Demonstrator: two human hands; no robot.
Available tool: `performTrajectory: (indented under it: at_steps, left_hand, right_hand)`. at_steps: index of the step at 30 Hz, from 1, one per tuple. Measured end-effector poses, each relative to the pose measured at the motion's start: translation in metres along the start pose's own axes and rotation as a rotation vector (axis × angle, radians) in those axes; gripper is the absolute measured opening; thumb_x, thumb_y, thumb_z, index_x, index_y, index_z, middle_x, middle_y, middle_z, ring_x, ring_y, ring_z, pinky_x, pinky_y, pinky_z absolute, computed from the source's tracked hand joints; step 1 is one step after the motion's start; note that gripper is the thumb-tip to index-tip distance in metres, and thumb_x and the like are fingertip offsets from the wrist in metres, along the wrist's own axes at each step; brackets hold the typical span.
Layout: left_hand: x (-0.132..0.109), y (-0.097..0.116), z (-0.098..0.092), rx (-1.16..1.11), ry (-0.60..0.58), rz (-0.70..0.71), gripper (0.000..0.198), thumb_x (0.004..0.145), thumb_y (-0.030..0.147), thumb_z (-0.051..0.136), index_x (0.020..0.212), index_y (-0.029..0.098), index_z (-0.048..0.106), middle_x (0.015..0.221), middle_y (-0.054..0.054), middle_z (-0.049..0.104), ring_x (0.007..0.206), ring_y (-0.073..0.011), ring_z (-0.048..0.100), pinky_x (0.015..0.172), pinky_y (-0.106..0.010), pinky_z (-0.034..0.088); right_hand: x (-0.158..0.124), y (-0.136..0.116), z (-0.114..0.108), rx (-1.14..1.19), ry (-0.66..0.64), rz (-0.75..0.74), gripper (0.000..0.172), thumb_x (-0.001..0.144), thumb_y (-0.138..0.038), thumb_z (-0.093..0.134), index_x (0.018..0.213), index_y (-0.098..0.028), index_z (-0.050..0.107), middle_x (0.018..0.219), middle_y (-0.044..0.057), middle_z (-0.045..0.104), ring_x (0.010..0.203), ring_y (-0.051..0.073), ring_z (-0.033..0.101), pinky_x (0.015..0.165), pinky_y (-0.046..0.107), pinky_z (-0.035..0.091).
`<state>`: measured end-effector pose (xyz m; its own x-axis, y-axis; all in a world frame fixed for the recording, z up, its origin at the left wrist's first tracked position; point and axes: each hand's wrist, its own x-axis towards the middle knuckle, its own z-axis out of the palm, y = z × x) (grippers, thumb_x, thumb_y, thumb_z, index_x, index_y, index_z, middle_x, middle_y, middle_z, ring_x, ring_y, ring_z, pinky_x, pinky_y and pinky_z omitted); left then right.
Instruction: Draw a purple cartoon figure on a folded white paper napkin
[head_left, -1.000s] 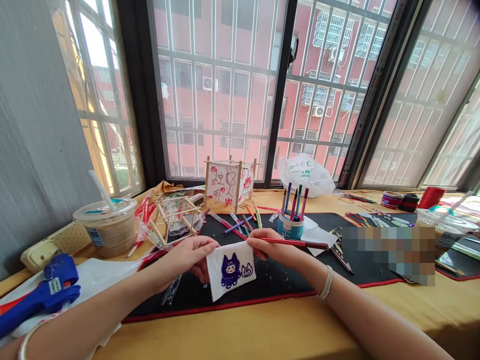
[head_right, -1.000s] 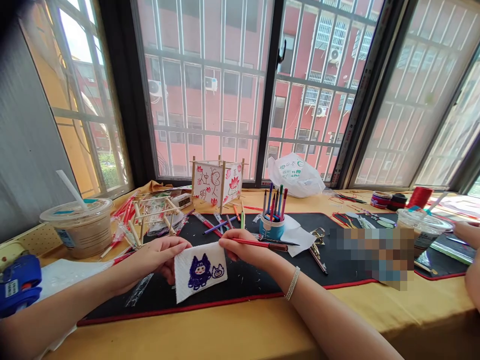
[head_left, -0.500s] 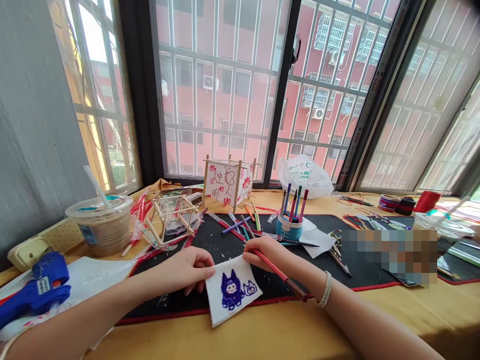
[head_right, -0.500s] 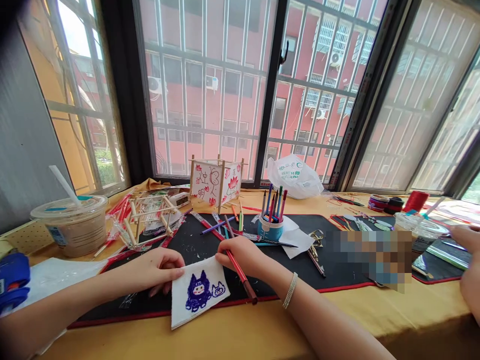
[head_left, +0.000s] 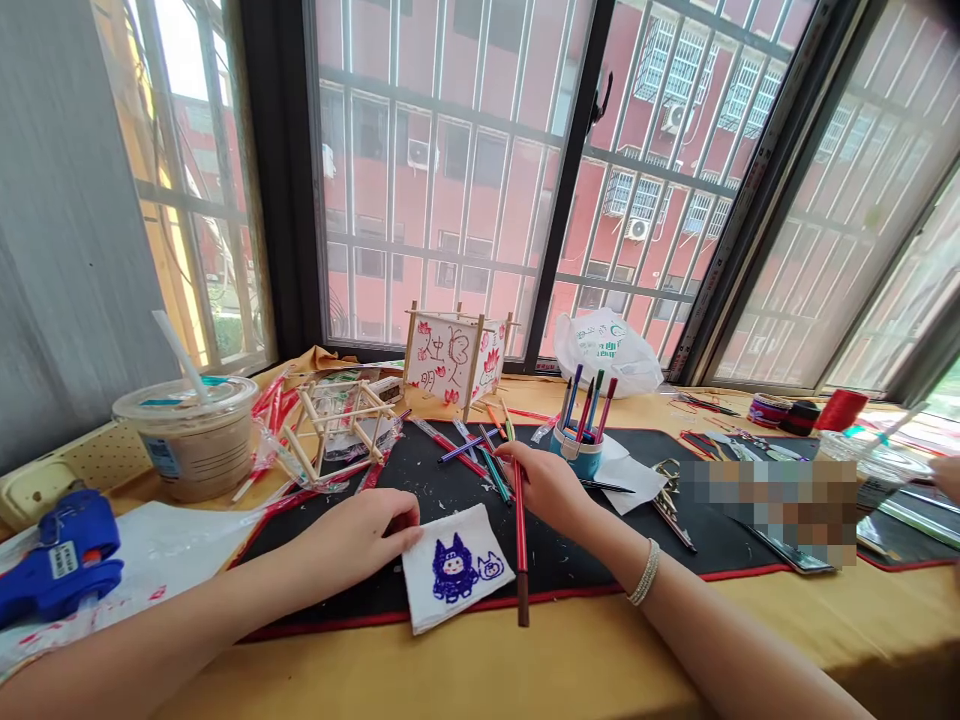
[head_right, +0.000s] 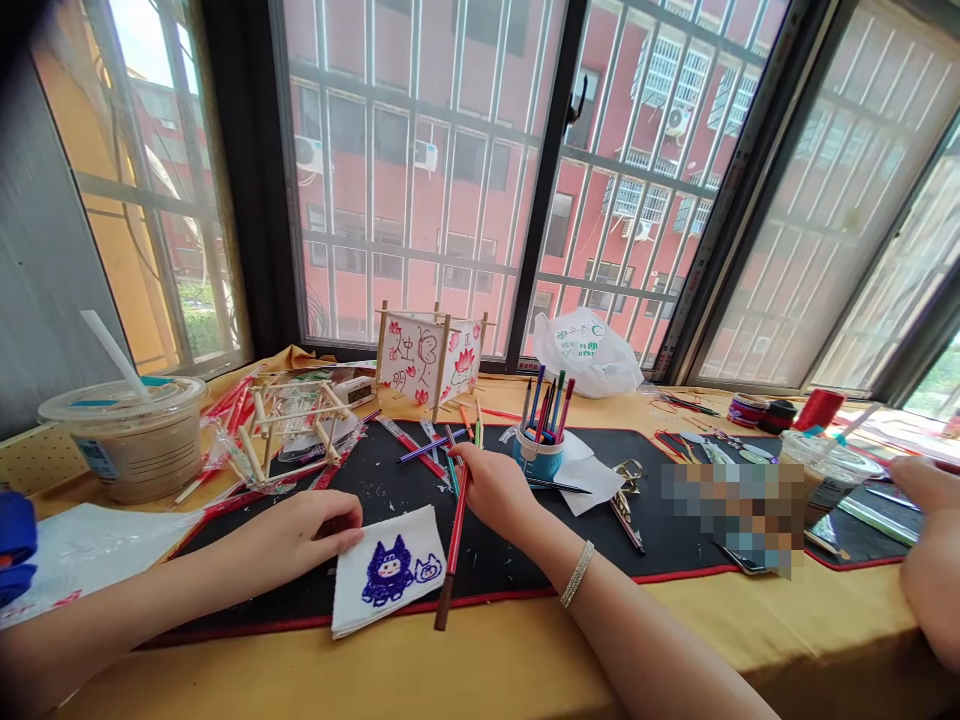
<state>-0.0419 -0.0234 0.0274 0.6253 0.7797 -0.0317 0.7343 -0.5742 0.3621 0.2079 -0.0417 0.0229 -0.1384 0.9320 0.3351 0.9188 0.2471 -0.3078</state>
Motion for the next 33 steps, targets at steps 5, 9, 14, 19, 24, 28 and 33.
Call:
performTrajectory:
  at_steps: [5,9,14,19,24,28,33]
  left_hand:
    - [0.001,0.0,0.001,-0.004,0.007,0.013,0.02,0.093,0.035,0.055,0.091,0.015,0.062,0.093,-0.002,0.064,0.089,-0.0175,0.061,0.083,-0.039,0.05]
    - [0.0,0.001,0.0,-0.016,0.006,0.009,0.018,0.093,0.032,0.055,0.09,0.015,0.062,0.094,-0.002,0.064,0.09,-0.0175,0.061,0.084,-0.039,0.05]
    - [-0.002,0.002,0.001,-0.066,0.002,0.0,0.018,0.092,0.031,0.056,0.088,0.015,0.062,0.09,-0.001,0.064,0.086,-0.0169,0.061,0.082,-0.038,0.05]
    - [-0.001,0.003,0.002,-0.187,0.009,0.02,0.019,0.092,0.032,0.056,0.084,0.015,0.06,0.081,0.001,0.061,0.08,-0.016,0.06,0.079,-0.036,0.049]
    - [0.004,-0.001,0.005,-0.393,-0.025,0.043,0.026,0.092,0.04,0.055,0.086,0.015,0.058,0.077,0.002,0.058,0.07,-0.0136,0.057,0.069,-0.031,0.049]
    - [0.009,-0.009,0.01,-0.519,-0.088,0.036,0.031,0.095,0.045,0.048,0.093,0.015,0.057,0.073,0.003,0.057,0.06,-0.0106,0.055,0.058,-0.027,0.048]
    - [0.01,-0.011,0.008,-0.424,-0.04,-0.022,0.023,0.091,0.038,0.057,0.085,0.015,0.059,0.075,0.002,0.059,0.068,-0.0129,0.058,0.068,-0.031,0.05]
  right_hand:
    - [0.009,0.014,-0.002,0.06,0.042,0.181,0.03,0.093,-0.014,0.049,0.121,-0.011,0.059,0.093,0.009,0.072,0.086,0.02,0.067,0.078,0.033,0.05]
    - [0.013,0.025,0.001,0.108,0.037,0.279,0.025,0.096,-0.032,0.053,0.113,-0.015,0.06,0.098,0.005,0.068,0.078,0.015,0.066,0.074,0.035,0.056]
    - [0.014,0.028,0.001,0.121,0.062,0.307,0.025,0.095,-0.033,0.056,0.111,-0.015,0.061,0.108,0.007,0.065,0.091,0.018,0.065,0.081,0.039,0.055]
    - [0.015,0.025,-0.001,0.128,0.08,0.306,0.023,0.095,-0.033,0.055,0.106,-0.015,0.063,0.102,0.006,0.066,0.089,0.018,0.065,0.081,0.039,0.054]
    - [0.015,0.023,-0.001,0.168,0.094,0.286,0.024,0.096,-0.034,0.052,0.1,-0.014,0.064,0.09,0.003,0.067,0.079,0.016,0.065,0.076,0.036,0.054]
    - [0.014,0.025,-0.003,0.198,0.133,0.265,0.024,0.097,-0.034,0.05,0.101,-0.014,0.063,0.084,0.002,0.066,0.072,0.014,0.064,0.073,0.034,0.053]
    - [0.015,0.033,-0.005,0.229,0.173,0.267,0.026,0.095,-0.033,0.055,0.112,-0.015,0.06,0.088,0.002,0.067,0.073,0.015,0.064,0.074,0.035,0.053]
